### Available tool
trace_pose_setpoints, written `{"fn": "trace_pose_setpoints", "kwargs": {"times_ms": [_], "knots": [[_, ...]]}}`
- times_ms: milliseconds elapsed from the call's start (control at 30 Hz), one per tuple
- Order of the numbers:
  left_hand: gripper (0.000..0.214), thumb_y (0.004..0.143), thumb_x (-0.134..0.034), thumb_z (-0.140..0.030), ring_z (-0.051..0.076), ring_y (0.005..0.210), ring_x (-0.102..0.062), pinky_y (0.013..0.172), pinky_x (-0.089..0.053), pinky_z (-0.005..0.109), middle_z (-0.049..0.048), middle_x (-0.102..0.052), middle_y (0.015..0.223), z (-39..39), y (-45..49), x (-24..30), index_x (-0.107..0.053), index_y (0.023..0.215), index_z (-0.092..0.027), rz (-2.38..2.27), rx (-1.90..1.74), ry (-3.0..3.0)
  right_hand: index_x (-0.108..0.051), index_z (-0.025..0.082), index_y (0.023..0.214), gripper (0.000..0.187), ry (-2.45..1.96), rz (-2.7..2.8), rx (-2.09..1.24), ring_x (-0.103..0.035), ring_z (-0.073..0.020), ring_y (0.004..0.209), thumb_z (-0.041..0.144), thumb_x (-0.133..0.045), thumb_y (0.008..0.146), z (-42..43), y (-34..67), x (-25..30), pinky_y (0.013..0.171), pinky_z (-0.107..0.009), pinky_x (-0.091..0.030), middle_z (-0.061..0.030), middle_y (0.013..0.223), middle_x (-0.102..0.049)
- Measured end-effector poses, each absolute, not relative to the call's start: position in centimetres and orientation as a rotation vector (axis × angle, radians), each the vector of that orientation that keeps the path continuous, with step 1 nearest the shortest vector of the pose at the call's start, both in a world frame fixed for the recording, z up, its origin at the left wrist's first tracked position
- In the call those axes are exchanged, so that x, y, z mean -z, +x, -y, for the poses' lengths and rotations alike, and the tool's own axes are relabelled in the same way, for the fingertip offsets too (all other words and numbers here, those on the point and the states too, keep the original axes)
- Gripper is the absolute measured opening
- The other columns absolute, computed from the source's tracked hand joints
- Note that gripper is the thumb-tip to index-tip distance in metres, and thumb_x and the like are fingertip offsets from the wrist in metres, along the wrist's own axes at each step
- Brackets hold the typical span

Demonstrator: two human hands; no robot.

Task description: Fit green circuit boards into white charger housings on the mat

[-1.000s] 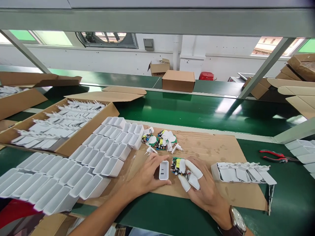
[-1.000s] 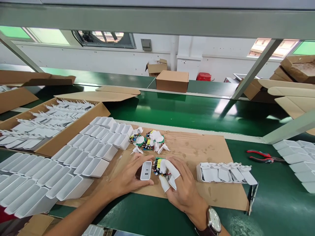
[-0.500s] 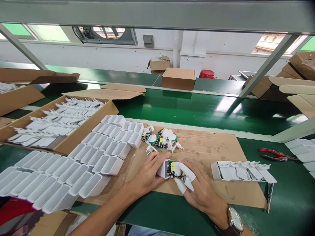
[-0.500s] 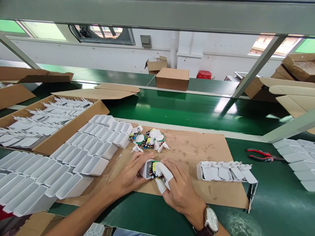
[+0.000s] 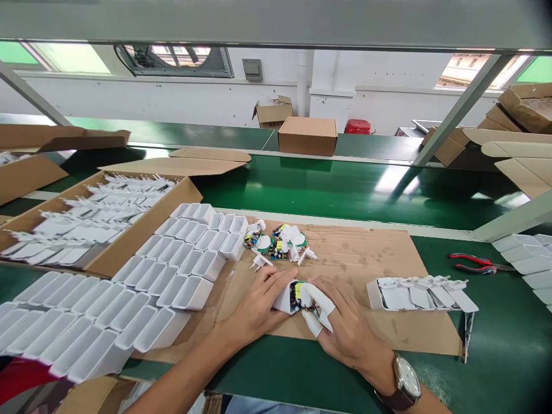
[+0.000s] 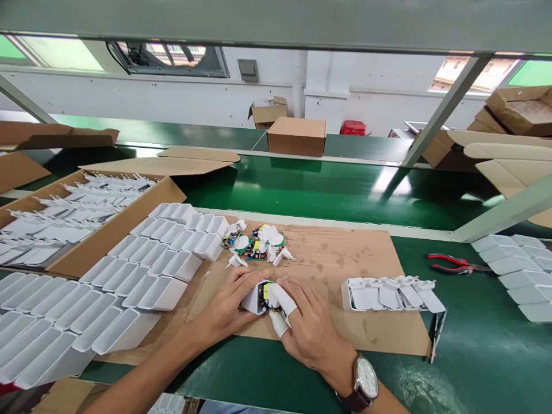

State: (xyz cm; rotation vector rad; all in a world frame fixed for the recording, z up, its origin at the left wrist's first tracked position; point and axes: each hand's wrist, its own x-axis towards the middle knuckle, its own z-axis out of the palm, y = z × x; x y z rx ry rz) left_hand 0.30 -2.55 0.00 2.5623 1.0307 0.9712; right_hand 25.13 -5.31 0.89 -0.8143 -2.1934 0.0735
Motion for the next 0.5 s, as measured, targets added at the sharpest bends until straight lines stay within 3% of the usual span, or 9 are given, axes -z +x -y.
{"fn": "trace_pose_setpoints", "kwargs": {"times_ms": [500], "knots": [[0.072,0.097,-0.075,-0.021,0.027,0.112,-0.056,0.101,-0.055,0.042,0.0118,-0.072,0.133,2.44,0.49,0.26,-0.041,0.161,-0.022,-1.034,-1.018,2.606,-0.054,0.002,0.140,0.055,-0.822,2.206,0.022,-0.059,-0.0366,0.131,0.000,-0.051,0.085,5.37,25.00,-1.16,0.103,-0.053,-0.061,-0.0247,0.138,-0.064]]}}
